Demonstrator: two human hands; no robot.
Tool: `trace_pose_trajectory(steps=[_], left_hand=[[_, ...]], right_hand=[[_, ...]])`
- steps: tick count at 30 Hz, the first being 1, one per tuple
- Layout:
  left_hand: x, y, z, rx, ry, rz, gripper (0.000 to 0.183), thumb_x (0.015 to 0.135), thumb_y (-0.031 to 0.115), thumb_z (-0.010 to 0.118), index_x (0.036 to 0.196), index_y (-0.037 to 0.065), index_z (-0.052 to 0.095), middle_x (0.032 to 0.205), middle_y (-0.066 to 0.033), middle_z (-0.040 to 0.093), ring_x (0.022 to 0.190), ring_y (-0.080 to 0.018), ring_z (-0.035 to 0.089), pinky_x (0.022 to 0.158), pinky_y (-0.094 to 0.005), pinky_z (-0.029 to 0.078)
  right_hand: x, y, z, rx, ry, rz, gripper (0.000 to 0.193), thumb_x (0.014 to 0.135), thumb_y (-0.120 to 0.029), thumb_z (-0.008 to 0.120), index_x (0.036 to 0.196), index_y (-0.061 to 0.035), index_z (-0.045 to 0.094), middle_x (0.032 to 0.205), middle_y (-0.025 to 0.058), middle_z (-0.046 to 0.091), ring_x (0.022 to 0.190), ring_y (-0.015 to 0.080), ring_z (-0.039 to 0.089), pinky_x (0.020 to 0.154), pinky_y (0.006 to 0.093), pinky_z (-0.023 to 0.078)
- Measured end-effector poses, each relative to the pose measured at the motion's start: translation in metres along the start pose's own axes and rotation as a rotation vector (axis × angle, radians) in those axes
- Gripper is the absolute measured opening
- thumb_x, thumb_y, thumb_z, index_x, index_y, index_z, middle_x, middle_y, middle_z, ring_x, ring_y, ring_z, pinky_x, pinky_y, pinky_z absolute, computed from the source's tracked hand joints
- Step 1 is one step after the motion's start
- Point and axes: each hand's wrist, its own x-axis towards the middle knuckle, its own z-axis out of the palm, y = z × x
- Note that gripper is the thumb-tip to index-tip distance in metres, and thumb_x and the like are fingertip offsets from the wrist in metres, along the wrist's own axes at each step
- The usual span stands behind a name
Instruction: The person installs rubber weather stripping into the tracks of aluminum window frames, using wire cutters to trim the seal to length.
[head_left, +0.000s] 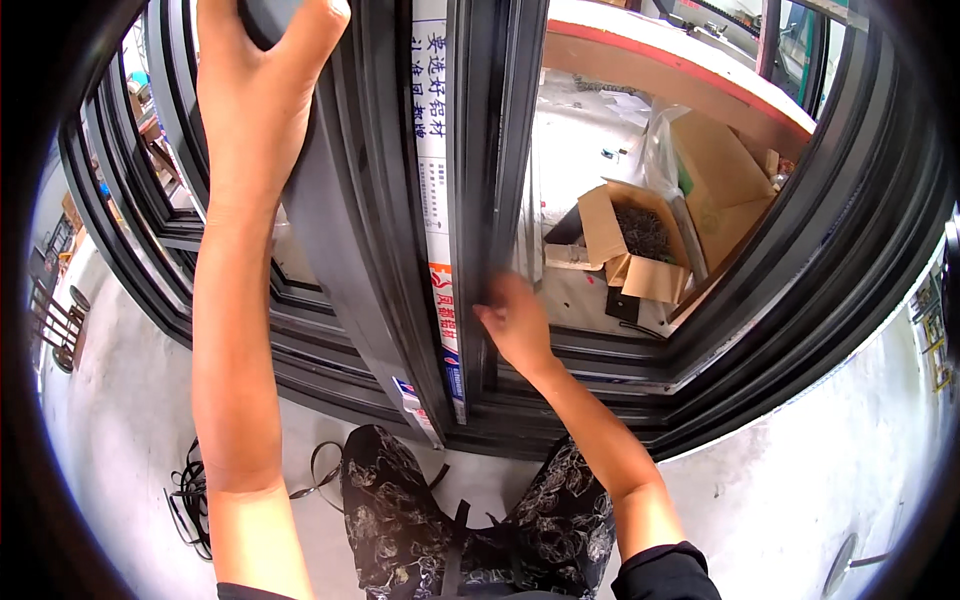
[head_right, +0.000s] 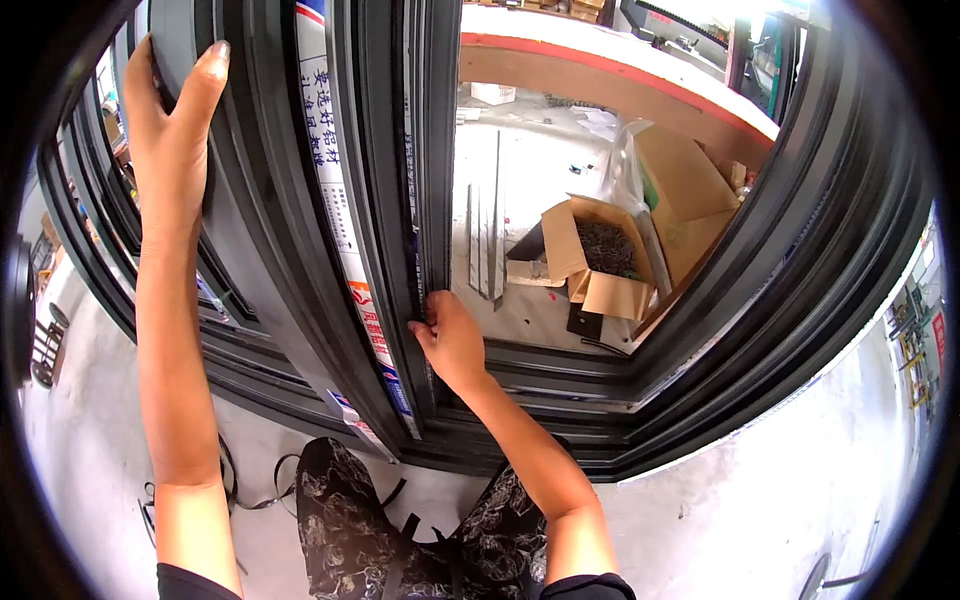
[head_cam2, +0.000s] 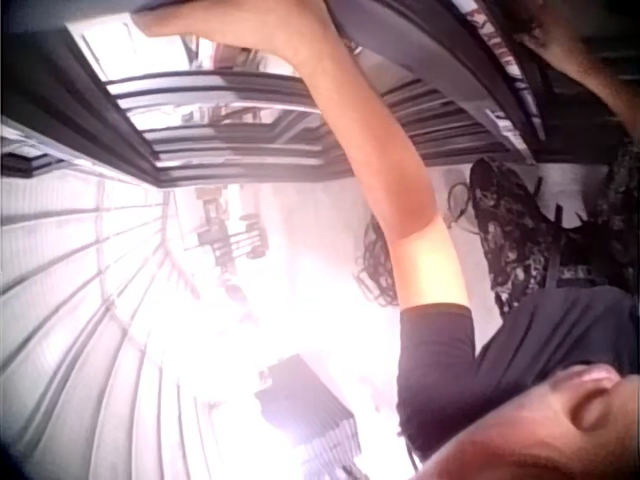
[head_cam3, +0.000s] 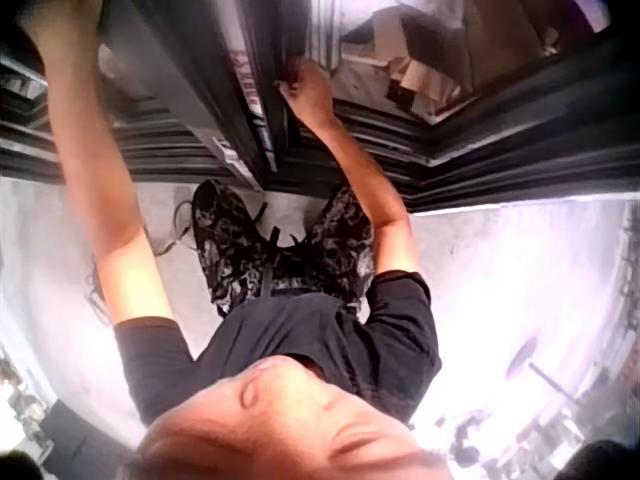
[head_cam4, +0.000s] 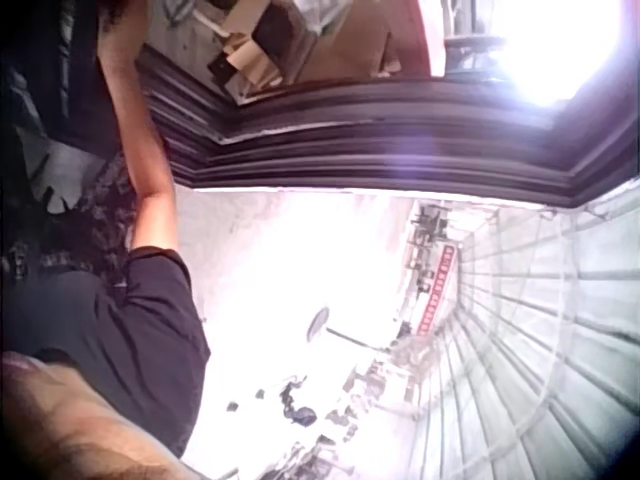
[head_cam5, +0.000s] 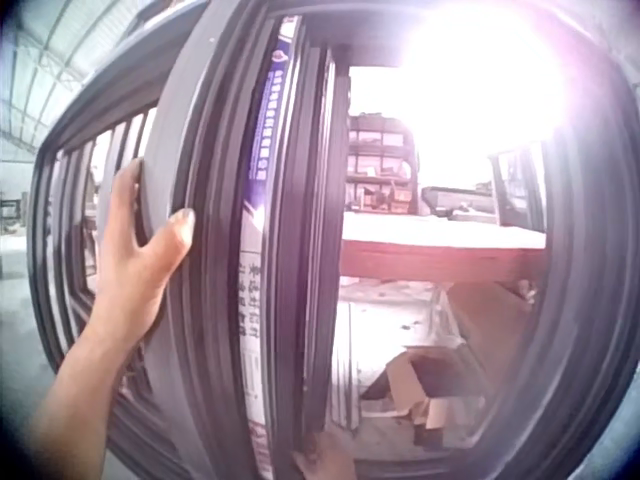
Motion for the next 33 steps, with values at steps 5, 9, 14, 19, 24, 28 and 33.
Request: trace_pose_trajectory(steps=[5,9,14,19,24,28,33], left_hand=[[0.001,-0.003,0.002,-0.029,-0.002,0.011,0.076,0.087,0.034,0.073,0.139,-0.011,0.04,0.121,-0.0156,0.058,0.11,-0.0194,0.056,0.099,-0.0291,0.042],[0.003,0.005,0.0,-0.052,-0.031,-0.003,0.077,0.087,0.034,0.073,0.139,-0.012,0.039,0.12,-0.0156,0.059,0.11,-0.0192,0.056,0.098,-0.0292,0.043],[-0.003,0.024,0.006,-0.165,0.01,-0.045,0.068,0.09,0.028,0.069,0.139,-0.008,0.038,0.119,-0.0147,0.056,0.107,-0.0183,0.055,0.096,-0.0295,0.043],[-0.008,0.033,0.01,-0.289,0.005,-0.024,0.065,0.088,0.019,0.066,0.14,-0.007,0.036,0.12,-0.0168,0.055,0.106,-0.0198,0.055,0.092,-0.0313,0.046],[-0.012,0.043,0.004,-0.266,-0.069,-0.052,0.068,0.089,0.026,0.066,0.141,-0.006,0.036,0.121,-0.018,0.056,0.107,-0.0222,0.058,0.092,-0.0335,0.048],[-0.015,0.043,0.011,-0.167,0.003,0.001,0.071,0.089,0.029,0.067,0.143,-0.005,0.035,0.127,-0.0189,0.054,0.114,-0.0242,0.056,0.098,-0.0344,0.045],[-0.015,0.048,0.008,-0.285,-0.04,0.052,0.08,0.086,0.038,0.07,0.144,-0.005,0.034,0.131,-0.0217,0.053,0.12,-0.0273,0.054,0.102,-0.0375,0.043]], right_hand=[[0.025,-0.022,-0.012,-0.155,0.065,-0.143,0.037,0.075,-0.008,0.08,0.096,-0.0044,0.051,0.078,0.0103,0.056,0.067,0.0279,0.056,0.06,0.0391,0.047],[0.084,-0.073,-0.032,-0.097,0.14,-0.303,0.041,0.073,-0.011,0.082,0.099,-0.0066,0.051,0.075,0.0094,0.052,0.067,0.0277,0.054,0.063,0.0401,0.046],[0.119,-0.112,-0.044,-0.025,0.324,-0.437,0.037,0.081,-0.026,0.08,0.098,-0.0052,0.055,0.076,0.0081,0.063,0.07,0.0225,0.062,0.066,0.0365,0.05],[0.044,-0.042,-0.032,0.099,0.183,-0.007,0.037,0.083,-0.026,0.08,0.098,0.0011,0.06,0.078,0.0066,0.063,0.07,0.015,0.059,0.066,0.0313,0.05],[-0.034,0.03,0.008,0.169,0.019,0.108,0.028,0.085,-0.017,0.078,0.094,0.0014,0.059,0.082,0.0072,0.064,0.071,0.0149,0.063,0.065,0.028,0.052],[-0.037,0.041,0.025,0.123,0.059,0.131,0.022,0.085,-0.009,0.076,0.091,0.0028,0.057,0.079,0.0082,0.063,0.067,0.0158,0.064,0.064,0.0275,0.053],[-0.036,0.038,0.031,0.487,0.088,0.338,0.021,0.085,-0.006,0.075,0.086,0.0007,0.055,0.071,0.0083,0.059,0.061,0.0172,0.062,0.059,0.029,0.051]])
